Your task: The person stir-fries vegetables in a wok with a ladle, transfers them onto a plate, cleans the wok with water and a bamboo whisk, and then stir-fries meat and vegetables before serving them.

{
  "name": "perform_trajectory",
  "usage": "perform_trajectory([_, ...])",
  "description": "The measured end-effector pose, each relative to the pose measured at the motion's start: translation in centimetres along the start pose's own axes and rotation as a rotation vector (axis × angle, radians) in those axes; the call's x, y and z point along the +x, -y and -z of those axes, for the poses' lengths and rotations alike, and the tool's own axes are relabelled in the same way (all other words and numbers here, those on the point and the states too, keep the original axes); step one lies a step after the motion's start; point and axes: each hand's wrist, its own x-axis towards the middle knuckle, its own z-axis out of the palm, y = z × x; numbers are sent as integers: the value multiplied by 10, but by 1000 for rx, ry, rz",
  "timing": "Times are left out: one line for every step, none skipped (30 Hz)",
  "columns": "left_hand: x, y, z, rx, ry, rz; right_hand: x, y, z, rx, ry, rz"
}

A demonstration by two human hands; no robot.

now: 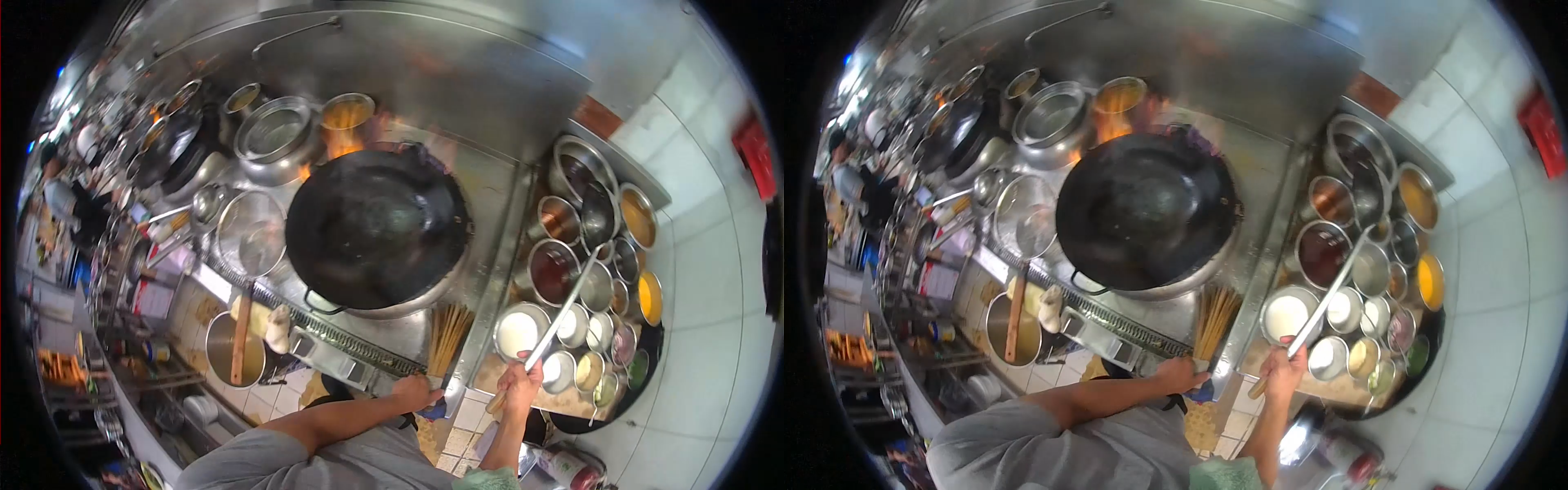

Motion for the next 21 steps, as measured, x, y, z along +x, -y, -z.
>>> perform_trajectory([0,-1,5,-17,-20,-30,-1,-3,-5,6,27,-20])
perform_trajectory([0,2,3,-11,-30,-22,-3,-10,-10,13,56,-29])
perform_trajectory([1,2,0,-10,-41,-19,-4,-17,-13,14,84,-34])
perform_trajectory([1,0,2,-12,-58,-18,-5,-20,-17,13,117,-35])
perform_trajectory([-4,-2,10,-31,-21,-2,-7,-23,-23,40,149,-80])
perform_trajectory([-3,0,10,-41,-13,7,-9,-26,-29,-5,160,-96])
perform_trajectory([-2,1,9,-50,-5,16,-15,-26,-39,-48,171,-112])
perform_trajectory([-2,2,8,-60,4,27,-18,-26,-46,-92,181,-129])
perform_trajectory([-3,2,7,-58,7,27,-17,-34,-48,-90,213,-122])
perform_trajectory([-5,-1,9,-56,9,26,-16,-35,-55,-94,239,-137])
perform_trajectory([-8,-2,10,-53,13,24,-16,-36,-61,-99,263,-154])
perform_trajectory([-5,3,2,-71,-10,-2,-18,-37,-64,-106,282,-173])
perform_trajectory([-5,8,-4,-87,-28,-29,-19,-38,-68,-116,299,-175])
perform_trajectory([-5,11,-11,-101,-43,-59,-18,-38,-72,-125,312,-176])
perform_trajectory([-4,13,-16,-90,-5,-34,-18,-37,-76,-134,323,-174])
perform_trajectory([-10,8,-2,-78,33,-12,-17,-37,-80,-140,331,-171])
perform_trajectory([-14,4,11,-65,74,10,-18,-36,-83,-144,337,-170])
perform_trajectory([-17,3,18,-60,107,4,-20,-36,-85,-149,343,-171])
perform_trajectory([-19,3,24,-58,140,0,-23,-36,-86,-149,344,-178])
perform_trajectory([-23,3,29,-57,170,0,-26,-36,-88,-149,349,-188])
perform_trajectory([-27,5,35,-72,162,12,-27,-37,-91,-148,360,-197])
